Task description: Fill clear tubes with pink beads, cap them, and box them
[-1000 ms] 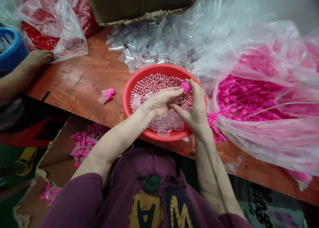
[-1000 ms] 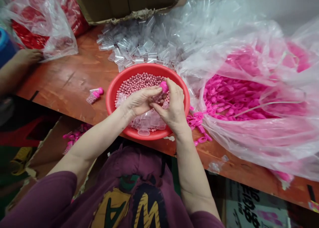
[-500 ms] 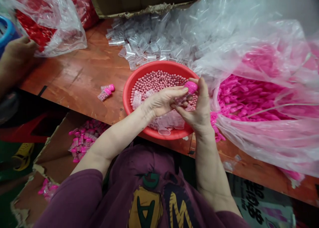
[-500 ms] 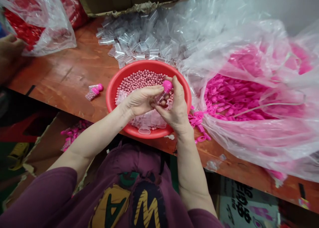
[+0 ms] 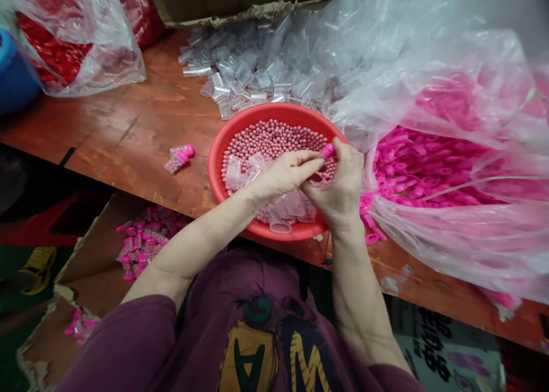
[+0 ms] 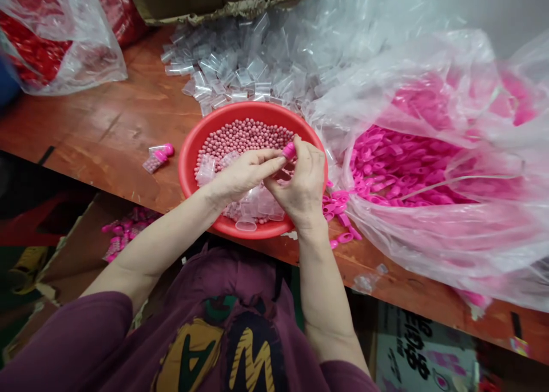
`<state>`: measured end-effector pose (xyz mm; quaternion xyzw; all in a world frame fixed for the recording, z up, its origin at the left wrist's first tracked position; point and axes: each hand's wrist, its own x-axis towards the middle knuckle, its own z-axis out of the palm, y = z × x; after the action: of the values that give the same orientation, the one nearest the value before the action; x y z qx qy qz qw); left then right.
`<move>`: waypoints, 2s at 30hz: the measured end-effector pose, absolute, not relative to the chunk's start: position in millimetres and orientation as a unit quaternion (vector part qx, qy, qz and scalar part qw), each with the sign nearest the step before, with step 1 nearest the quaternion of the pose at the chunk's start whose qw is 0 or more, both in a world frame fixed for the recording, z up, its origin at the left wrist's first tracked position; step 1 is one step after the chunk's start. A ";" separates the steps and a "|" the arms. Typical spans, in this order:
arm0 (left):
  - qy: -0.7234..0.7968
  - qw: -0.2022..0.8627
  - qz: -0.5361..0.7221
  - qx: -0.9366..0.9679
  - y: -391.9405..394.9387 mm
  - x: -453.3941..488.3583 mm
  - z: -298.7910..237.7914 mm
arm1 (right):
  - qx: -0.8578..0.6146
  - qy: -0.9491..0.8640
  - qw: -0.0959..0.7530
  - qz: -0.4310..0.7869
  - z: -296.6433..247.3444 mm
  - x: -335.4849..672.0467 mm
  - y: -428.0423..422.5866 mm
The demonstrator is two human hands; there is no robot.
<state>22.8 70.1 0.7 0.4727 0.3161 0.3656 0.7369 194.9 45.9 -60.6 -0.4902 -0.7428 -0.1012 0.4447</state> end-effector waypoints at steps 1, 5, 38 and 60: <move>0.321 0.734 0.358 0.479 69.1 23.0 2.0 | -0.501 -0.742 0.436 -0.092 -60.5 194.7 44.1; 0.352 0.728 0.346 0.476 65.9 26.1 6.0 | -0.518 -0.747 0.410 -0.076 -59.7 195.7 40.1; 0.418 0.769 0.341 0.344 68.4 28.9 22.4 | -0.502 -0.754 0.410 -0.110 -54.4 190.5 45.0; 0.409 0.723 0.389 0.400 63.9 33.0 22.1 | -0.553 -0.732 0.394 -0.061 -50.7 191.6 40.9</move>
<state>33.0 63.9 22.1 0.3998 0.4086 0.3886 0.7227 191.6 40.9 -50.7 -0.5529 -0.7315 -0.0610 0.3943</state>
